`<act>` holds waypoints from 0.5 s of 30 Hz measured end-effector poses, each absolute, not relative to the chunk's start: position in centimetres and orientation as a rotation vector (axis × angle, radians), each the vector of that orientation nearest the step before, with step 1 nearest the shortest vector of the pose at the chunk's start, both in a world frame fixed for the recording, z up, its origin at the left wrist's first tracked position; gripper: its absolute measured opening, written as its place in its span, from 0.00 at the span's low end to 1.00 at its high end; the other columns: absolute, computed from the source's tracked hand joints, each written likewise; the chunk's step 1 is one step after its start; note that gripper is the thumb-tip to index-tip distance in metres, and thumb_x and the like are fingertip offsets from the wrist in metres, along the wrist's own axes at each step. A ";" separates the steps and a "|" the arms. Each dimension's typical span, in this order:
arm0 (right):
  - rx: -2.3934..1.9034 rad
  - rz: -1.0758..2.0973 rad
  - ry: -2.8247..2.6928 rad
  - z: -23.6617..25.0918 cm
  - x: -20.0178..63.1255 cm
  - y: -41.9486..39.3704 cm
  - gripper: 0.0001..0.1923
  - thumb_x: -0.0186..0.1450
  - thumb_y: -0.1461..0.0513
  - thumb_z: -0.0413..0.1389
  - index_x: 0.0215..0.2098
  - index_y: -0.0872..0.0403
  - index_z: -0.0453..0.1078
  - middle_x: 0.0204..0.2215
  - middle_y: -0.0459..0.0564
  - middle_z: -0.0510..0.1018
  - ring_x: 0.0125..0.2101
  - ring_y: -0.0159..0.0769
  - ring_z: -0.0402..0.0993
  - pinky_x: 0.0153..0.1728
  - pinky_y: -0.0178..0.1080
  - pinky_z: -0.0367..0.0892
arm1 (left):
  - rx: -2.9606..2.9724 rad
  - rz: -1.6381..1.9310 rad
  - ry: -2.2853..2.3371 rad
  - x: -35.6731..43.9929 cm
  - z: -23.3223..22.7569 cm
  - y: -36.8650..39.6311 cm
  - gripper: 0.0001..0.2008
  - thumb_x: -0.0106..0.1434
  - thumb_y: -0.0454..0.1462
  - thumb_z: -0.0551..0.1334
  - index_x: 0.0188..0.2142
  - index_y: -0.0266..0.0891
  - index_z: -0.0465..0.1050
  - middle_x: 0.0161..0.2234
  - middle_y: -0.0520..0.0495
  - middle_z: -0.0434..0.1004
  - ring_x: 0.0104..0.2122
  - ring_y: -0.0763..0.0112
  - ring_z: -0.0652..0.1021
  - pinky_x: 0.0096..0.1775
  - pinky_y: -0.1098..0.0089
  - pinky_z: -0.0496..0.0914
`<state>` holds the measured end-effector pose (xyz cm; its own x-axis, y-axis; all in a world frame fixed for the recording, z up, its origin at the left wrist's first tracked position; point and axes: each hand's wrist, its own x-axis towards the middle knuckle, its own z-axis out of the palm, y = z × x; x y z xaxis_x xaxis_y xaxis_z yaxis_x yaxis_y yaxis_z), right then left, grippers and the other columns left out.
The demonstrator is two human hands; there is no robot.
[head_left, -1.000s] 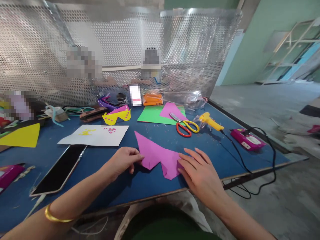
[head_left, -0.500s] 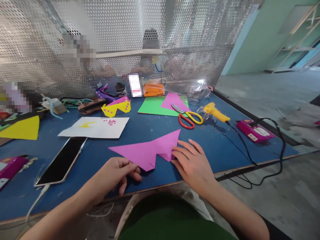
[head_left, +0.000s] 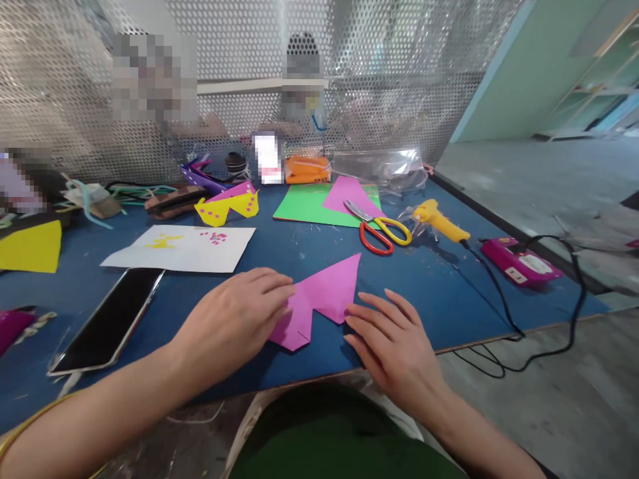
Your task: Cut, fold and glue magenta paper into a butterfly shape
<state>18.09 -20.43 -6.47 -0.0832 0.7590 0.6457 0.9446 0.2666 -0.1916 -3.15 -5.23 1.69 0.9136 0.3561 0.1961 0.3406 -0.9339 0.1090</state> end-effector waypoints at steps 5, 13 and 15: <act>-1.566 -0.340 -1.950 -6.8 17.9 -20.6 0.13 0.74 0.59 0.53 0.51 0.57 0.75 0.49 0.50 0.83 0.55 0.46 0.73 0.64 0.51 0.54 | 2.947 0.128 0.768 -2.7 -0.2 -4.2 0.16 0.72 0.40 0.51 0.48 0.42 0.77 0.45 0.46 0.80 0.42 0.61 0.79 0.39 0.63 0.74; -1.603 -0.297 -1.958 -6.6 18.6 -19.6 0.10 0.72 0.61 0.55 0.47 0.55 0.76 0.49 0.48 0.83 0.57 0.46 0.72 0.65 0.51 0.52 | 2.856 0.088 0.768 -4.6 -1.4 -6.1 0.15 0.73 0.42 0.50 0.47 0.46 0.75 0.43 0.50 0.77 0.36 0.69 0.78 0.33 0.69 0.68; -1.600 -0.311 -1.946 -6.6 18.6 -19.1 0.08 0.72 0.62 0.55 0.44 0.55 0.77 0.47 0.48 0.83 0.55 0.45 0.73 0.65 0.51 0.52 | 2.880 0.095 0.768 -4.3 -1.2 -5.9 0.15 0.73 0.42 0.50 0.47 0.46 0.74 0.42 0.49 0.77 0.36 0.67 0.78 0.33 0.68 0.67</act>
<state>18.58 -19.15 -6.61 -0.0993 0.8115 0.5759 0.9506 0.2484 -0.1860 -4.31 -5.88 -1.20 0.8660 0.4996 0.0205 0.4894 -0.8553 0.1699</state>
